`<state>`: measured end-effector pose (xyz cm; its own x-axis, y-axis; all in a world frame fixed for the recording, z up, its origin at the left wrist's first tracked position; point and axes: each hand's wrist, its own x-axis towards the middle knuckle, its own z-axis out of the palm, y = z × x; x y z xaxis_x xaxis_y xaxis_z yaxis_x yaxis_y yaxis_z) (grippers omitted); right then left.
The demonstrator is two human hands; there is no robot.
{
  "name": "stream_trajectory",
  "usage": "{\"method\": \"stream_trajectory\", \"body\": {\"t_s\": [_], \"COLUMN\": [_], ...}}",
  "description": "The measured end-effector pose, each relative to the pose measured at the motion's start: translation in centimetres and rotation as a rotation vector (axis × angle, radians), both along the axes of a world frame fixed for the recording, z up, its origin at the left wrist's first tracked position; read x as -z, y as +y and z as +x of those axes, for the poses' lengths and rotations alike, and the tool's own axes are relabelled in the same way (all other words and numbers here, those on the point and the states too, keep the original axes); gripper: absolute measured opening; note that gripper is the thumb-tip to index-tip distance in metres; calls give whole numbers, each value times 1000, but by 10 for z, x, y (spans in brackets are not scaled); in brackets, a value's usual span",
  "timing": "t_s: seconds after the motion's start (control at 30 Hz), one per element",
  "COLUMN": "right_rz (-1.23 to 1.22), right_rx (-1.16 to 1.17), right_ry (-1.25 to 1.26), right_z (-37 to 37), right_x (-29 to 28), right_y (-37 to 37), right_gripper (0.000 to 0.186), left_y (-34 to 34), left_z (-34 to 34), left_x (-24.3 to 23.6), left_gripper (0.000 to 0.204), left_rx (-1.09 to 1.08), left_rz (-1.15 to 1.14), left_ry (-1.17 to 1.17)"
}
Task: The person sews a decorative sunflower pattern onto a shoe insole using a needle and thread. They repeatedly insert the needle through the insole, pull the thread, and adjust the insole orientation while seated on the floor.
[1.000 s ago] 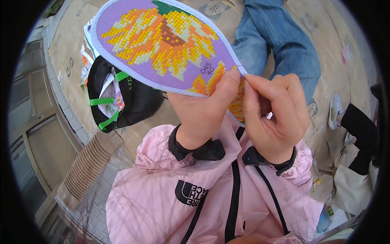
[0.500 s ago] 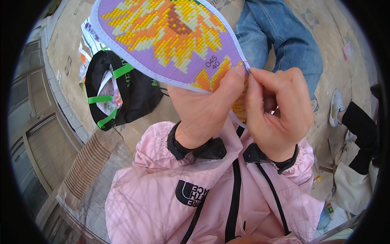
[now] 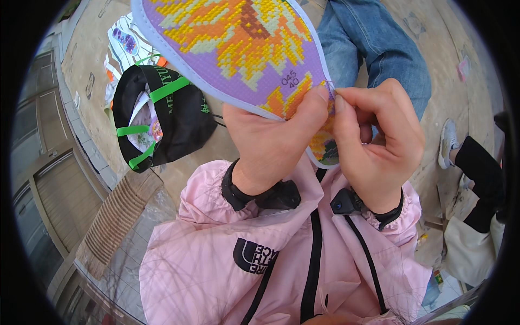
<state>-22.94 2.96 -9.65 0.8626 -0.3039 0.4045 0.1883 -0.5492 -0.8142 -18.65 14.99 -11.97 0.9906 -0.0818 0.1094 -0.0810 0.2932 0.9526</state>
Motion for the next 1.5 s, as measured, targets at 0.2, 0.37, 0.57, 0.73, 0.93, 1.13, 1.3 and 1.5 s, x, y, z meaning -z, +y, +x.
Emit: {"method": "stream_trajectory", "body": {"t_s": [0.2,0.37,0.57,0.73,0.93,1.13,1.3,1.5], "right_rz": [-42,61,148,187,261,532,1067,1384], "right_rx": [-18,-64,-188,-177,-444,-591,-460,-435], "right_ry": [63,18,27,-72,-90,223,426,552], "right_z": [7,16,17,16,20,21,20,17], "right_x": [-2,11,16,22,28,19,16,22], "right_y": [-7,-16,-26,-29,-41,-48,-33,-34], "right_gripper": [11,8,12,20,28,19,16,17], "left_y": [0,0,6,13,15,17,14,13], "left_z": [4,12,20,29,33,29,9,6], "left_x": [14,34,33,22,25,10,10,-1], "left_gripper": [26,19,22,25,23,17,27,26], "left_rx": [6,25,-20,172,183,378,426,455], "left_rz": [209,385,322,270,217,182,-111,-124], "left_ry": [-187,-418,-471,-661,-743,-516,87,136]}}
